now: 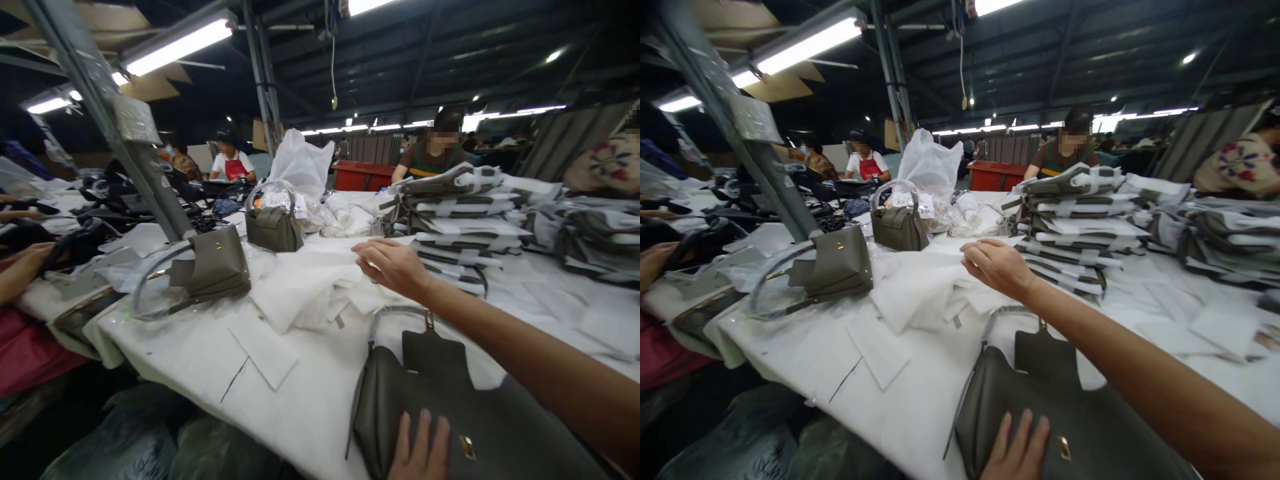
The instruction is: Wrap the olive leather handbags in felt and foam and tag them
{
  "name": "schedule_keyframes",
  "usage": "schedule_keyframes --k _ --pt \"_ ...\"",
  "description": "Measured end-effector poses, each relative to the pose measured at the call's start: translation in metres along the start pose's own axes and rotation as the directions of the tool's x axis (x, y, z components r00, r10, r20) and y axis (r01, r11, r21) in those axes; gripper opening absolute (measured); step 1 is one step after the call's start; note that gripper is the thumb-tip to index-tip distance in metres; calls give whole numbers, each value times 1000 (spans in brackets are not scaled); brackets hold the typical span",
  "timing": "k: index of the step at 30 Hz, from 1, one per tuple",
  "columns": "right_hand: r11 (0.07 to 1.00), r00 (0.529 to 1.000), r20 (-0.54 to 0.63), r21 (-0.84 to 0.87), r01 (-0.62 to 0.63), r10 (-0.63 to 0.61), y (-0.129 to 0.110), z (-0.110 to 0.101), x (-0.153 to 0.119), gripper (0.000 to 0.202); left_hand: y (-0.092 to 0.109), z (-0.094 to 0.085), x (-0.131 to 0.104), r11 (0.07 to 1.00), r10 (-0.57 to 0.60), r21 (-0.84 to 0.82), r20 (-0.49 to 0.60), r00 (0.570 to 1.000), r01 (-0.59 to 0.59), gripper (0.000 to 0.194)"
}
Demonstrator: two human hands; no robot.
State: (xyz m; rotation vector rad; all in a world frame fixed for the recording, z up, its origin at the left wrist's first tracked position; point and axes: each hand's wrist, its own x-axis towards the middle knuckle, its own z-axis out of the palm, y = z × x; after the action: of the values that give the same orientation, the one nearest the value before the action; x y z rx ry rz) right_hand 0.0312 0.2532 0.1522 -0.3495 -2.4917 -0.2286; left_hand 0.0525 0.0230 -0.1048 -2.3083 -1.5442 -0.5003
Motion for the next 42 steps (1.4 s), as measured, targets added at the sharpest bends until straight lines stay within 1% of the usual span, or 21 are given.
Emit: schedule_keyframes --k 1,2,4,5,7,9,12,14,15,17,19,21,23,25,27,29,31,34,36,39,42 --pt "1000 998 55 11 17 -18 -5 -20 -22 25 -6 -22 -1 994 65 -81 -46 997 -68 73" --pt "999 992 127 24 23 -26 -11 -38 -47 25 -13 -43 0 977 118 -171 -43 992 -124 81" --pt "999 961 276 35 -2 -8 -30 -68 -101 25 -23 -75 2 945 105 -313 23 994 -93 83" --pt "999 942 336 29 -20 9 -42 -80 -128 24 -26 -85 3 935 86 -349 54 995 -61 82" --pt "999 912 407 -10 -46 46 -69 -95 -179 22 -26 -93 3 915 57 -402 123 991 -3 79" --pt "995 895 434 -62 -80 99 -96 -102 -220 25 -21 -92 1 898 65 -440 183 981 23 74" --pt "979 874 443 -54 -197 200 -123 -104 -252 16 -15 -87 -3 895 79 -446 214 974 26 61" --pt "959 848 475 26 -281 236 -128 -104 -257 9 -13 -86 -4 905 65 -424 230 971 40 52" --pt "947 829 503 63 -316 243 -127 -103 -256 12 -13 -86 -4 907 50 -417 245 968 58 48" --pt "921 788 560 108 -374 255 -120 -98 -253 16 -13 -88 -4 903 28 -418 285 958 98 44" --pt "908 774 582 139 -394 247 -110 -90 -252 17 -13 -91 -3 897 5 -423 304 953 130 42" --pt "910 799 559 179 -375 219 -102 -82 -255 25 -14 -93 -3 902 8 -415 293 956 120 43" --pt "919 826 533 207 -337 183 -100 -75 -261 42 -15 -94 -2 919 40 -390 255 966 65 46" --pt "925 832 534 221 -310 151 -100 -72 -266 60 -15 -92 -2 936 70 -352 192 979 2 49" --pt "924 826 552 247 -294 115 -101 -70 -267 70 -16 -89 -3 948 78 -317 144 987 -29 52" --pt "921 817 573 277 -275 71 -100 -69 -264 72 -15 -84 -6 955 71 -295 136 988 -28 55" --pt "925 809 588 295 -241 23 -97 -66 -259 67 -14 -82 -8 956 77 -293 159 984 -27 53" --pt "934 809 588 298 -198 -17 -95 -60 -256 62 -14 -84 -10 954 93 -296 183 979 -36 50" --pt "940 823 567 278 -199 6 -97 -55 -259 61 -15 -88 -10 958 100 -285 175 979 -47 51" --pt "945 849 520 225 -238 90 -104 -49 -270 62 -17 -91 -8 963 113 -259 151 982 -71 51" --pt "943 856 492 182 -280 159 -111 -47 -280 62 -19 -92 -5 962 125 -261 176 976 -77 50"
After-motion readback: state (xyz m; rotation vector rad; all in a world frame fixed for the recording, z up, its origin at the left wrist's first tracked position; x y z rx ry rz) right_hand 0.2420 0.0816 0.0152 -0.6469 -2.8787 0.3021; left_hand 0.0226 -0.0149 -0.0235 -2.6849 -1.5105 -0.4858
